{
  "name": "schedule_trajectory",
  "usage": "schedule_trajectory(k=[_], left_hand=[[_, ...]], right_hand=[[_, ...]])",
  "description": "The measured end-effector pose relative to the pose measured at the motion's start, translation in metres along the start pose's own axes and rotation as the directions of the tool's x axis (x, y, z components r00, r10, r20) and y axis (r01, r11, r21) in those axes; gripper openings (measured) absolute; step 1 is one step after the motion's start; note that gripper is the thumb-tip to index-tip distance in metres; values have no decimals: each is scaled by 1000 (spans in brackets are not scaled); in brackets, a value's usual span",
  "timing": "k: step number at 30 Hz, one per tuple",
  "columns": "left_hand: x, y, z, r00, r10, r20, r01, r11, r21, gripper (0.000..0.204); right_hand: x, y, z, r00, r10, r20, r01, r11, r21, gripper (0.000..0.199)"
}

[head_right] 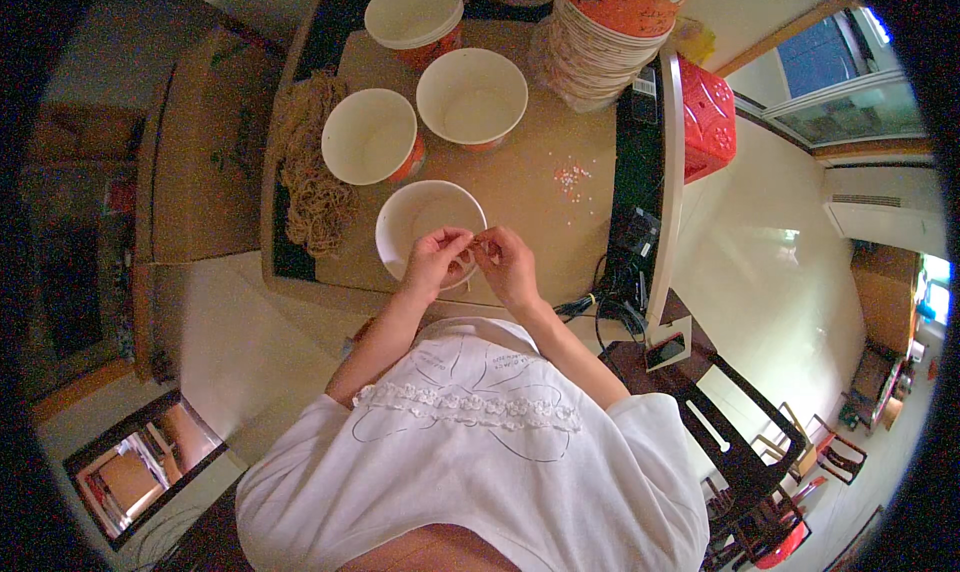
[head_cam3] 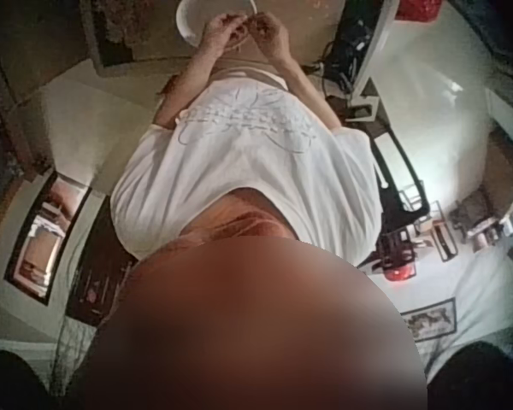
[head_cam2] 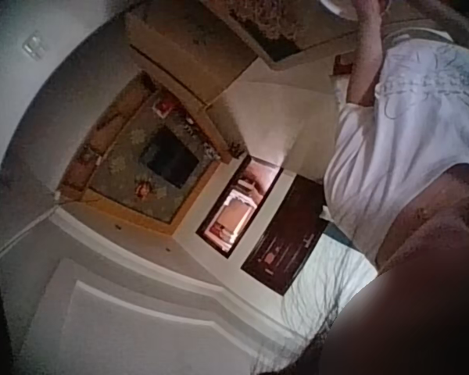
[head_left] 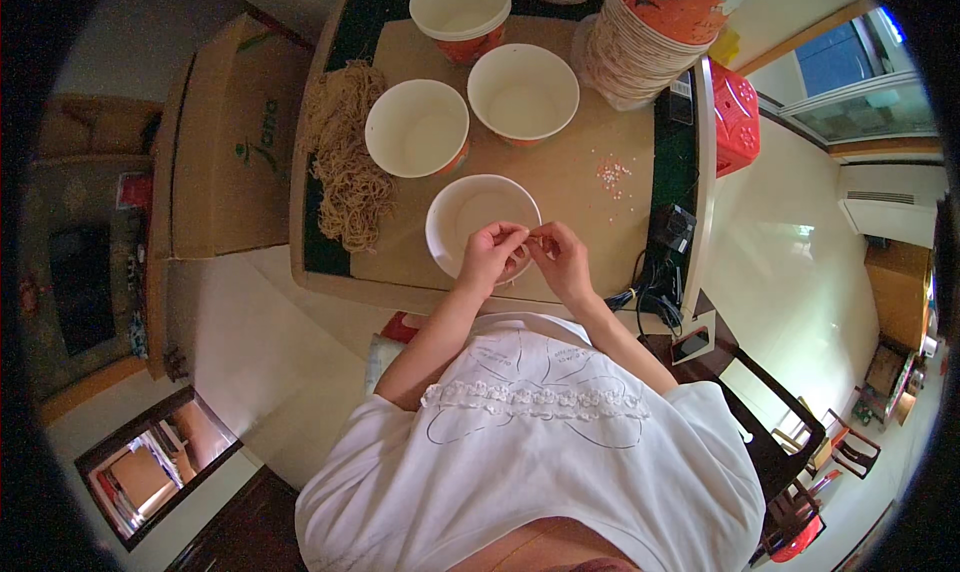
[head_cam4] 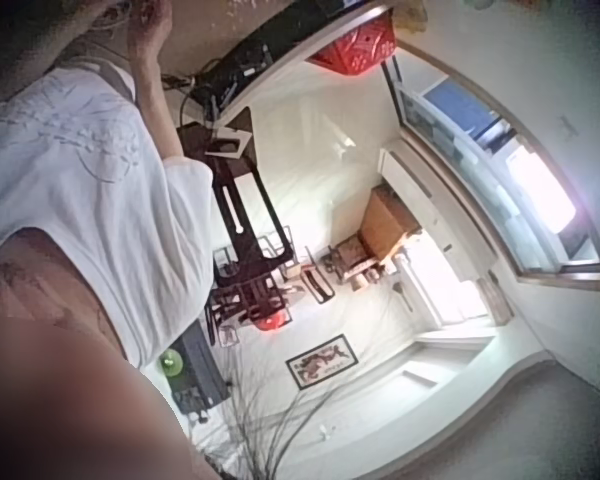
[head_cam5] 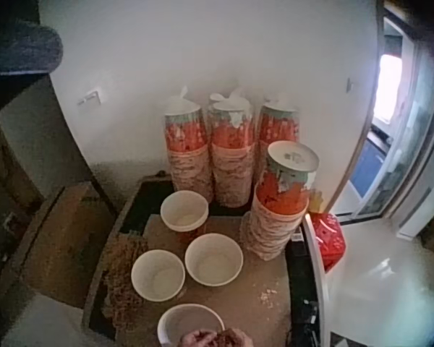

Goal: Placing rubber bands around the rims of paper bowls for packaging.

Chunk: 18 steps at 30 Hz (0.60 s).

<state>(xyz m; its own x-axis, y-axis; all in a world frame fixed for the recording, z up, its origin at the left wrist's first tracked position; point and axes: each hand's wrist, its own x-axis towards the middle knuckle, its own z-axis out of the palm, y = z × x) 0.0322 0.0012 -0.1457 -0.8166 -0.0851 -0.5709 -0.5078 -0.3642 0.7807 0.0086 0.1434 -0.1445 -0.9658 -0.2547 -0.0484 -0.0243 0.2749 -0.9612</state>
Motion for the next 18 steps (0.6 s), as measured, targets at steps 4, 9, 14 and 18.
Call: schedule_trajectory(k=[4,9,14,18], left_hand=[[-1,-1,1,999,7,-45,-6,1000,19,9],[2,-4,-2,994,75,-76,-68,993,96,9],[3,-7,-2,980,186,-76,-173,973,154,6],[1,-4,1,971,231,-68,-216,961,172,6]], right_hand=[[0,-1,0,1000,8,9,-8,1000,-16,11],[2,-12,-1,997,-71,-19,66,980,-188,10],[5,-23,-2,992,-122,10,121,969,-215,11],[6,-17,2,996,-83,13,84,993,-87,13]])
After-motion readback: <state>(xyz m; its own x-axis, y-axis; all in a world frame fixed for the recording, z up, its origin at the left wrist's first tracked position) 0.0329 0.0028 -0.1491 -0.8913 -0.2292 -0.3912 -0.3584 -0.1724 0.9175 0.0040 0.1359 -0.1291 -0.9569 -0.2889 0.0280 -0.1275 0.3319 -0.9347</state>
